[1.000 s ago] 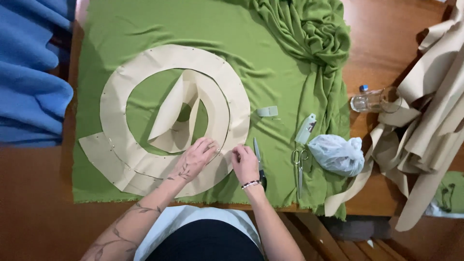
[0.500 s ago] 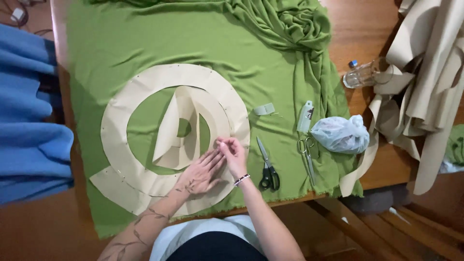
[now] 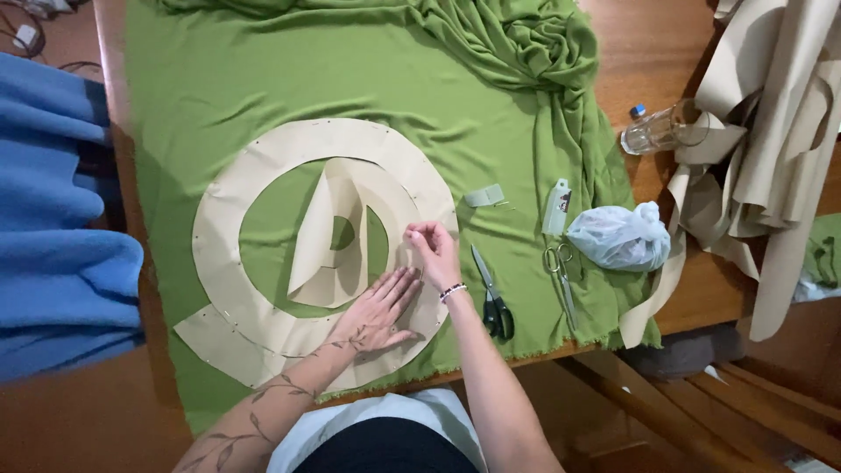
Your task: Pinning a paper pattern onto green fabric to prepare it for cutting.
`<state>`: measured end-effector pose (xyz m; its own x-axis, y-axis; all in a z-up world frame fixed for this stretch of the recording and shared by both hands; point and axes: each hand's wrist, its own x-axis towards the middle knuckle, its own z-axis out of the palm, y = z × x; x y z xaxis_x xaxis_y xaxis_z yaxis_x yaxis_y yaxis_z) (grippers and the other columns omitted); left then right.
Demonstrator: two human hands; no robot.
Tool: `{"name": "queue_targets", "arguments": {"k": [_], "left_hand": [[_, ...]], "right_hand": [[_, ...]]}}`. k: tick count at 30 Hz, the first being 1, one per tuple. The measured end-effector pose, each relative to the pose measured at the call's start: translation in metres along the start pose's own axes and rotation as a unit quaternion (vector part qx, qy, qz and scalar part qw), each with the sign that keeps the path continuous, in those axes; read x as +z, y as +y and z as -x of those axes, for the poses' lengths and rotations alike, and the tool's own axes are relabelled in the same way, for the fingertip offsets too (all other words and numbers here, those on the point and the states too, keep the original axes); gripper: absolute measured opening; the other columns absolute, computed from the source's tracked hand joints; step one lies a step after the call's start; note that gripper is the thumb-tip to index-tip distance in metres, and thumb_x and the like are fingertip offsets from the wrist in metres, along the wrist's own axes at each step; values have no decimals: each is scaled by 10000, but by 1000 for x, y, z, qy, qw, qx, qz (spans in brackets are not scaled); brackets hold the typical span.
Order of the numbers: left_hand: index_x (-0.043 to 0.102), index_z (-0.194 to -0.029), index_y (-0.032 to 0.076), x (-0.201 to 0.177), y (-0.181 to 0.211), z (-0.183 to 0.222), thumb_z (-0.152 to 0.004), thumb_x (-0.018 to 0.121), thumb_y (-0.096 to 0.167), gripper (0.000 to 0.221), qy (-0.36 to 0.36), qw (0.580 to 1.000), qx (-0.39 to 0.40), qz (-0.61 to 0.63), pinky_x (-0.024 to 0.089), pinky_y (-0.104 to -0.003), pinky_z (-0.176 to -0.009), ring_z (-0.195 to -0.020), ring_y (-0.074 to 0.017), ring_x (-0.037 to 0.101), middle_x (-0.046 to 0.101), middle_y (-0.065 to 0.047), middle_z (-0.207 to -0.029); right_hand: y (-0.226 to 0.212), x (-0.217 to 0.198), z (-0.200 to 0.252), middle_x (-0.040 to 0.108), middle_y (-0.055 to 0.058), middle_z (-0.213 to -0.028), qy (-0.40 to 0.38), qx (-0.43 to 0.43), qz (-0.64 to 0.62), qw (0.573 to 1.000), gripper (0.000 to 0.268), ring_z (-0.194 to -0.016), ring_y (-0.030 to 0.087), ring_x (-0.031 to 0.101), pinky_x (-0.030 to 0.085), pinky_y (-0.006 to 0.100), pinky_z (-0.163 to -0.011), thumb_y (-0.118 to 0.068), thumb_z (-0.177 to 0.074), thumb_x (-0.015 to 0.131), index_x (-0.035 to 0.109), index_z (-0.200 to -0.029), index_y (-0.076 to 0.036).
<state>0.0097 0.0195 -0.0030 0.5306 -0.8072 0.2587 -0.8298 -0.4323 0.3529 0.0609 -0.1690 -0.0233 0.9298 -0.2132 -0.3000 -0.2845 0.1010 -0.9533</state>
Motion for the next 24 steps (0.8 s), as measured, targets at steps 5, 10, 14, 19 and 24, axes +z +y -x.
{"name": "queue_targets", "arguments": {"k": [5,10,14,19,24], "left_hand": [[339,-1547,18,2,-1,3,-923,370,714,935,-11,1000,-8,17,237,-456,-1223,-1483,-338,334,373,-216,-1575],[337,-1540,22,1,-2,2,-874,405,782,1013,-31,999,-12,0,221,-447,-1236,-1505,-318,300,353,-203,-1591],[331,-1539,10,-7,1,-3,-871,406,787,1027,-35,999,-13,-9,195,-444,-1247,-1518,-306,276,355,-205,-1588],[360,-1511,-24,-8,0,-4,-852,448,776,1041,-36,999,-3,-16,212,-460,-1244,-1508,-325,296,373,-234,-1570],[398,-1490,-31,-3,-2,-1,-849,375,754,1014,-25,999,8,-19,235,-465,-1238,-1478,-349,338,416,-240,-1531]], "right_hand": [[-19,1,1,721,125,-1103,36,-27,37,998,79,-1025,206,699,583,369,-926,-73,-975,664,646,-1049,-54],[-27,-4,36,696,67,-962,165,-4,1,986,78,-849,145,678,619,300,-795,-128,-1005,636,631,-1068,-81],[-14,-4,67,715,104,-1038,86,13,15,996,80,-936,177,691,581,346,-859,-141,-999,635,623,-1040,-73],[6,-2,59,661,216,-1294,14,22,-4,1000,122,-1182,293,643,503,445,-1031,-129,-1008,616,589,-1078,-33],[14,-1,17,647,226,-1263,-32,1,50,998,75,-1175,341,648,487,494,-1031,-101,-1024,581,566,-1059,-37]]}}
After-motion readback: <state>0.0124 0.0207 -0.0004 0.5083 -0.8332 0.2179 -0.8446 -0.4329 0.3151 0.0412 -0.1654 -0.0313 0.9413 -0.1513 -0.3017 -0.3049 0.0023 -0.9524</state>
